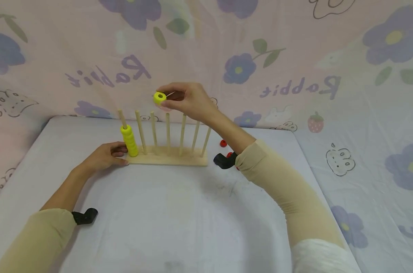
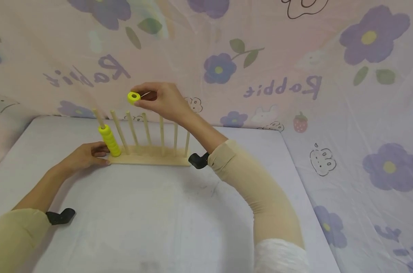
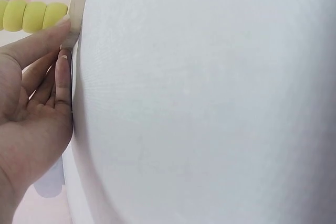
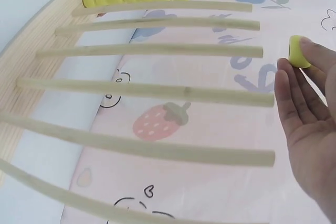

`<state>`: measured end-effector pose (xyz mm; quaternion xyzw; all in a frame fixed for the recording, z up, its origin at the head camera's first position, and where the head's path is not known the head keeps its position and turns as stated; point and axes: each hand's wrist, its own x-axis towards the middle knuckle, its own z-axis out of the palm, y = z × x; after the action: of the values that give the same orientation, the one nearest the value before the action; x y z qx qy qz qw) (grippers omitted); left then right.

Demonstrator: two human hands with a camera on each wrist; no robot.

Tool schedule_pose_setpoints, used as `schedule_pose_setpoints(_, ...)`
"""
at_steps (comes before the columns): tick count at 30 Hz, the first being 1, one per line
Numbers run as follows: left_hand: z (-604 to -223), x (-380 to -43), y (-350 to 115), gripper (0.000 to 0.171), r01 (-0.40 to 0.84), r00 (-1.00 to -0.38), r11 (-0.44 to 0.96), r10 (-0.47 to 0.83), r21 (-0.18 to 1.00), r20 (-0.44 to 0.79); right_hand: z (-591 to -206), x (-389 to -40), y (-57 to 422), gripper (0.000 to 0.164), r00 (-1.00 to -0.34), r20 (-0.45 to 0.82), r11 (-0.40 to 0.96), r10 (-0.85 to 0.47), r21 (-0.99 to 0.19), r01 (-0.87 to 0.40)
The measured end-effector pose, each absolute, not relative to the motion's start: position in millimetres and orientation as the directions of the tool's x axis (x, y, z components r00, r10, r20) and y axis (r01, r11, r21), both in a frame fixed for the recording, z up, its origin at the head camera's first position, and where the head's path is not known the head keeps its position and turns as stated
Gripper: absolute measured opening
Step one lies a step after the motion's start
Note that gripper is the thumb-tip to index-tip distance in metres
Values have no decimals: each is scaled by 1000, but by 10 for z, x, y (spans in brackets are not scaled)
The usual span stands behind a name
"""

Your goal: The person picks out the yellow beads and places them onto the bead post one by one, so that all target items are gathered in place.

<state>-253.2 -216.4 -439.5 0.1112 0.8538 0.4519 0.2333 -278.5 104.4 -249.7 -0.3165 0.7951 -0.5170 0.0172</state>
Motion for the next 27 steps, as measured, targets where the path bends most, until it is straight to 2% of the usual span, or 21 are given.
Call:
schedule_pose_setpoints(6, -4415, -2528, -2183, 84, -19, -866, 567, 402, 823, -297, -2451, -2803, 874, 33, -809, 251, 286, -531, -846, -451)
schedule_pose_setpoints(13, -4412, -2527, -2181, 83, -19, -864, 550, 411, 835, -290, -2431, -2839, 703, 33, -787, 274, 291, -553, -821, -491)
schedule_pose_setpoints(27, -4439, -2560, -2176, 82, -23, -860, 561, 411, 827, -302, -2488, -2885, 329, 36, -755, 189, 359, -628, -790, -497)
